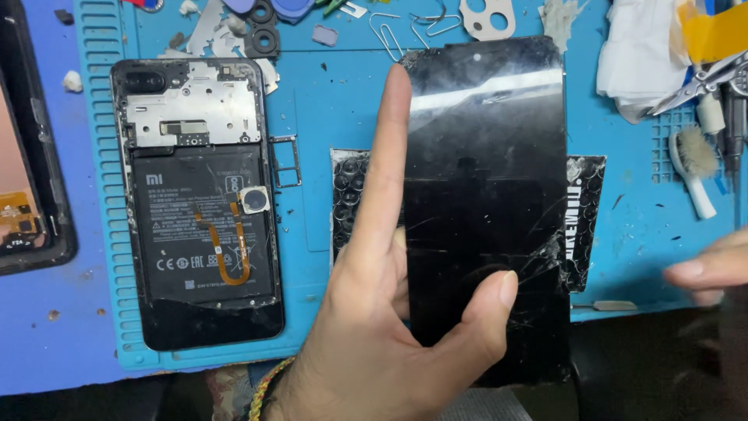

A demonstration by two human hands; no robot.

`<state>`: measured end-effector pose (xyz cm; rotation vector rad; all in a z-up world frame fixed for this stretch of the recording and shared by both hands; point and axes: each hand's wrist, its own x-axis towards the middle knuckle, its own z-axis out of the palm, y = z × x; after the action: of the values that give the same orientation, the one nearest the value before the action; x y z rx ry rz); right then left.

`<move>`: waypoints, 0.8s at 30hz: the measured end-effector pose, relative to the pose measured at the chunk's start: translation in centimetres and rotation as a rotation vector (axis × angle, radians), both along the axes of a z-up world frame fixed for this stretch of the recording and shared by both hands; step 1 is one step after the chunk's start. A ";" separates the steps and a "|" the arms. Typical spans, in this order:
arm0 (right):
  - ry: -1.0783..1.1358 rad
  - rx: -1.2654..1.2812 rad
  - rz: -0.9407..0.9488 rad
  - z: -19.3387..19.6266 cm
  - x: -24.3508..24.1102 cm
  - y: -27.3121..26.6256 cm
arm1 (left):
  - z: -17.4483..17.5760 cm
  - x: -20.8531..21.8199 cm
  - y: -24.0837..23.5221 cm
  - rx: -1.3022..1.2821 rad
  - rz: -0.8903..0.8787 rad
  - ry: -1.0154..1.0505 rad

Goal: The person uses tweezers to peel a protective film off a black smartphone screen. They lift the film from the edges and corners, gradually removing it while holding the phone steady with the other hand.

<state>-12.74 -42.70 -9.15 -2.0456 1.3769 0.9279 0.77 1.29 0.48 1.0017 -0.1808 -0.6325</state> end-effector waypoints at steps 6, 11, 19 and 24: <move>-0.319 1.321 0.235 -4.0 0.0 -4.7 | 0.1 0.0 0.2 0.006 -0.028 0.031; -1.330 0.429 0.208 6.1 5.7 19.4 | 0.4 0.0 0.2 0.118 -0.062 0.058; -1.255 0.391 0.083 9.2 9.1 23.1 | 0.5 -0.1 -0.2 0.207 -0.088 0.048; -1.132 0.242 0.052 9.8 9.3 23.4 | 0.2 -0.1 -0.1 0.144 -0.119 0.047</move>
<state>-3.41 -19.31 0.63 -1.8751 0.5468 -0.1242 0.66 1.16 0.72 1.1197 -0.1556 -0.7857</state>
